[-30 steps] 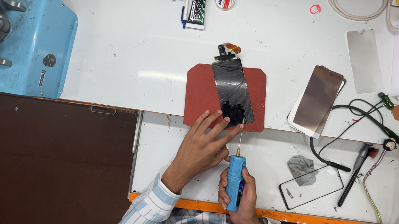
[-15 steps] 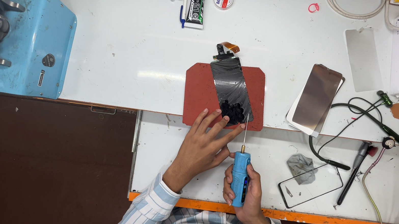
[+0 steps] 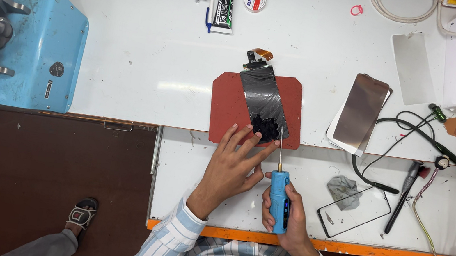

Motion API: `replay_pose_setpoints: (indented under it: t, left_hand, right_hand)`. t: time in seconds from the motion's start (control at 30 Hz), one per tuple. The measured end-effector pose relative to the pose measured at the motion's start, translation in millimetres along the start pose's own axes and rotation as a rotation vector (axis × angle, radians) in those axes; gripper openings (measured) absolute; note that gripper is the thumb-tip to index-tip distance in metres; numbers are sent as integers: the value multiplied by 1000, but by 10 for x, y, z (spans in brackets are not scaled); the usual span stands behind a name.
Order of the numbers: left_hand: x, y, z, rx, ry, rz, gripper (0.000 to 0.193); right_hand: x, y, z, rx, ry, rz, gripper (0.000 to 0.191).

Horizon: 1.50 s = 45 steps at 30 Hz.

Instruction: The person uses a blue electric screwdriver to remove screws from a black rectangular electronic component placed on a red mat. The person repeatedly adjusts the component's position and continues unscrewing across the surface.

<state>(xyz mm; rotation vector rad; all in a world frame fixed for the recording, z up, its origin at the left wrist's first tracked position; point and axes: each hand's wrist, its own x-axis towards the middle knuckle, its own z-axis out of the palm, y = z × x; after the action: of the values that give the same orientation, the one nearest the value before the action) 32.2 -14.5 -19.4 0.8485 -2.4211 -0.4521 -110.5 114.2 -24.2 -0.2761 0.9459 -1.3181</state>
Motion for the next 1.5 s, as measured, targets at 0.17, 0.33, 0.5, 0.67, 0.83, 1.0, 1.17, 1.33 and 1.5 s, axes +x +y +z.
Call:
replay_pose_setpoints:
  t: [0.17,0.33,0.5,0.67,0.83,1.0,1.17,1.33,1.5]
  left_hand:
    - [34,25,-35,17,-9,-9,61]
    - [110,72,-121,-84,79,-76,39]
    - [249,61,-206,-163,194,-170,12]
    - [290,31,-307,-232,206,-205,20]
    - [269,38,-401,-241,219,-213,31]
    - [181,141,-378,-453,209,-308,28]
    - [188,184,-126,-1299,31,-651,24]
    - [174,147,-1,-1478,-42,-718,20]
    - [169,206,-24,-1581,-1,-675,15]
  right_hand:
    - [4,-261,9,-164,36,61,54]
    - [0,-457,14,-295,97,137,53]
    - [-7,-532,-4,-379,115,150,53]
    - [-9,-550,-68,-492,125,156,52]
    - [3,-563,-142,-504,94,172,43]
    - [-45,-569,-167,-545,75,175,41]
    - [-132,-491,-179,-558,-19,125,47]
    - [-189,-426,-253,-595,-98,44,55]
    - [-209,-386,-309,-677,-130,-3,58]
